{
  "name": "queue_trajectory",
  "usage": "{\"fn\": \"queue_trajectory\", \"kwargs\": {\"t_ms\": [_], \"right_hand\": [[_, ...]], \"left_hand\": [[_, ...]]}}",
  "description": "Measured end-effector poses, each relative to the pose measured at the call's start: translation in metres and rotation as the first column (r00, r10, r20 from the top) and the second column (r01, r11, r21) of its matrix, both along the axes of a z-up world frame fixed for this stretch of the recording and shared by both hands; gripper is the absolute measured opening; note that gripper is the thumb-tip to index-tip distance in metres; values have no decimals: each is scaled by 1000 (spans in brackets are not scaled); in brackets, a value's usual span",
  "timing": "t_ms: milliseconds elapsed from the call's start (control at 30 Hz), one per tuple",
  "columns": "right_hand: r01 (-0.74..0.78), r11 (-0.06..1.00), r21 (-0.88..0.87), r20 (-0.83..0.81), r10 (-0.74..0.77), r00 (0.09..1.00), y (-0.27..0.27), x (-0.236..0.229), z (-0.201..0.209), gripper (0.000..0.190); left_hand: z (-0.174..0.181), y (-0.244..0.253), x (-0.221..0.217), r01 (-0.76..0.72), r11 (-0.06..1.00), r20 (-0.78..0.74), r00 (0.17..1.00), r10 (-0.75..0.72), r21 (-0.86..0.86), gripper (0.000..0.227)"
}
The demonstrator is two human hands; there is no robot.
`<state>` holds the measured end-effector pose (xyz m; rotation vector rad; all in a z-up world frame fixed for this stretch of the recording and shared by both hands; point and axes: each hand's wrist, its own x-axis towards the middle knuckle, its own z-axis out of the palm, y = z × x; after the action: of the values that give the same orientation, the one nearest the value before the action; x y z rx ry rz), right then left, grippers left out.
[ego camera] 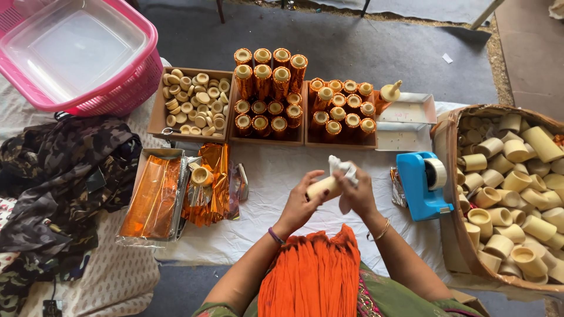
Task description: Wrapping cylindrical tubes with metallic foil and cleaning them with a cloth.
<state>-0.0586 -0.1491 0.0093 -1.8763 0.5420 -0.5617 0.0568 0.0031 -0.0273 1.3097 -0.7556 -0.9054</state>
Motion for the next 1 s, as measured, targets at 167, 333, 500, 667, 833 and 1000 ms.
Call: {"fn": "queue_trajectory", "kwargs": {"t_ms": [167, 333, 500, 667, 833, 1000], "right_hand": [[-146, 661, -736, -27, 187, 982, 52, -1, 39, 52], [-470, 790, -393, -627, 143, 765, 56, 2, 12, 35], [-513, 793, 329, -527, 605, 597, 8, -12, -30, 29], [-616, 368, 697, 7, 855, 519, 0, -16, -31, 33], [-474, 831, -291, -725, 132, 676, 49, 0, 35, 45], [-372, 661, -652, -459, 47, 887, 68, -14, -3, 38]], "left_hand": [[-40, 5, 12, -185, 971, -361, 904, 228, 150, 34], [38, 10, -3, -173, 921, 587, 806, -72, 350, 31], [45, 18, 0, 36, 995, 777, 628, 49, -92, 17], [66, 22, 8, 203, 950, 797, 600, 72, -238, 29], [24, 13, 20, -47, 993, 580, 814, -23, 105, 28], [-5, 10, 27, -213, 955, 333, 933, 135, 208, 34]]}}
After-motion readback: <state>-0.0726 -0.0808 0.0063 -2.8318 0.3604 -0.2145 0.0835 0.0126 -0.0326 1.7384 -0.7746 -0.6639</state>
